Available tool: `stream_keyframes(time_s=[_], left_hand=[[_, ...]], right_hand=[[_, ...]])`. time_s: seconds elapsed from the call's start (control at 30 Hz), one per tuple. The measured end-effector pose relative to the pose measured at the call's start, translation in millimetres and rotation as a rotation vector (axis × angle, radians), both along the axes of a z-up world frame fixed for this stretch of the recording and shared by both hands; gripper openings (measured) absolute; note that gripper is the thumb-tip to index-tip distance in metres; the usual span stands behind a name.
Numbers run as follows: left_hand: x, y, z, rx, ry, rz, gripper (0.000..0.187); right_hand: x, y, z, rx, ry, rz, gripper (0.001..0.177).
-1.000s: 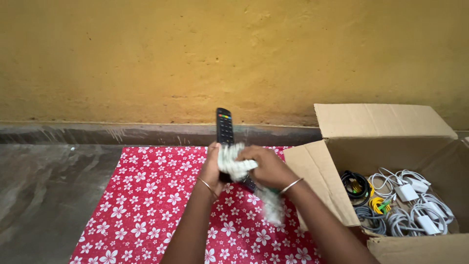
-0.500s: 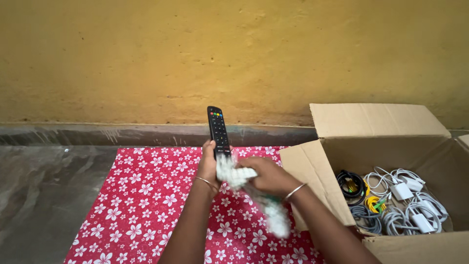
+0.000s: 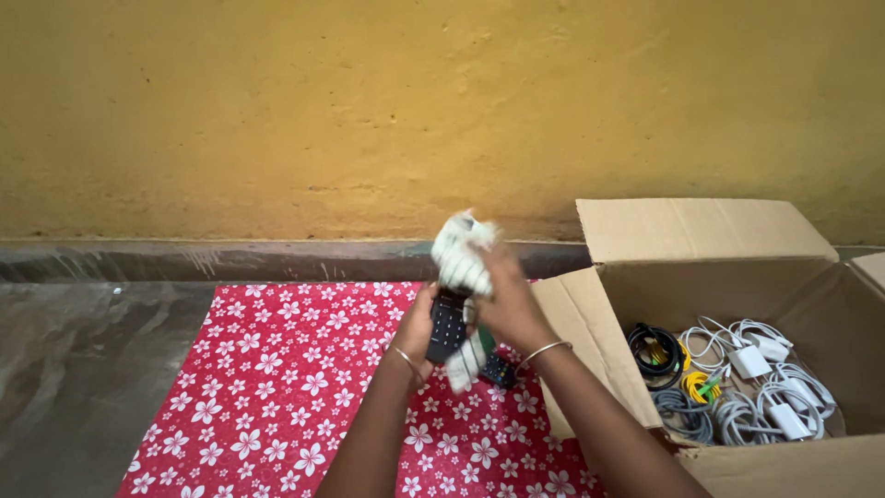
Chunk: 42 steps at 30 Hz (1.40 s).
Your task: The person wipes a white cable and a television remote control with a cloth before placing them into a cardboard box containing other cables and adapters.
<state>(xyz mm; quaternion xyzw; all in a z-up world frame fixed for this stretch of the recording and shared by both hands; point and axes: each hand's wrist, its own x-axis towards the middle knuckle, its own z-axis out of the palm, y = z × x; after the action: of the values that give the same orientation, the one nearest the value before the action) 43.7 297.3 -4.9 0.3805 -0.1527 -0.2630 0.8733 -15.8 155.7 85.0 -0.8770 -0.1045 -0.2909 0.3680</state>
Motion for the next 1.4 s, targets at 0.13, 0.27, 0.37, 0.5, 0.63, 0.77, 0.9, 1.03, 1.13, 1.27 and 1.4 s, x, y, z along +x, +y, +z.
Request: stream_keyframes(time_s=[0.13, 0.27, 0.37, 0.5, 0.63, 0.77, 0.9, 1.03, 1.13, 1.27, 1.4], left_hand=[[0, 3, 8, 0.231, 0.131, 0.163, 0.052], [11, 15, 3, 0.147, 0.175, 0.113, 0.063], [12, 10, -2, 0.052, 0.197, 0.064, 0.059], [8, -9, 7, -0.085, 0.284, 0.030, 0.042], [3, -1, 17, 0.167, 0.182, -0.036, 0.044], [2, 4, 19, 0.205, 0.113, -0.142, 0.051], [6, 7, 3, 0.233, 0.083, -0.146, 0.052], [19, 8, -4, 0.122, 0.227, 0.059, 0.049], [27, 23, -2, -0.084, 0.330, 0.063, 0.053], [34, 35, -8, -0.180, 0.294, 0.016, 0.059], [29, 38, -5, -0.022, 0.291, 0.158, 0.061]], right_hand=[[-4, -12, -13, -0.099, 0.269, 0.142, 0.037], [-8, -26, -13, -0.051, 0.353, 0.144, 0.041], [-16, -16, -13, -0.010, 0.021, 0.021, 0.057], [-29, 12, -15, -0.348, -0.147, 0.055, 0.086], [-23, 6, -7, -0.493, -0.072, -0.054, 0.104], [-1, -2, -3, -0.517, -0.147, -0.228, 0.086], [12, 3, -5, -0.399, -0.004, -0.282, 0.091], [-4, 18, -23, -0.428, -0.018, -0.032, 0.085], [-22, 31, -35, -0.386, 0.024, 0.122, 0.064], [-30, 8, -29, -0.370, 0.176, 0.414, 0.052], [-13, -29, -8, -0.152, 0.473, 0.469, 0.027]])
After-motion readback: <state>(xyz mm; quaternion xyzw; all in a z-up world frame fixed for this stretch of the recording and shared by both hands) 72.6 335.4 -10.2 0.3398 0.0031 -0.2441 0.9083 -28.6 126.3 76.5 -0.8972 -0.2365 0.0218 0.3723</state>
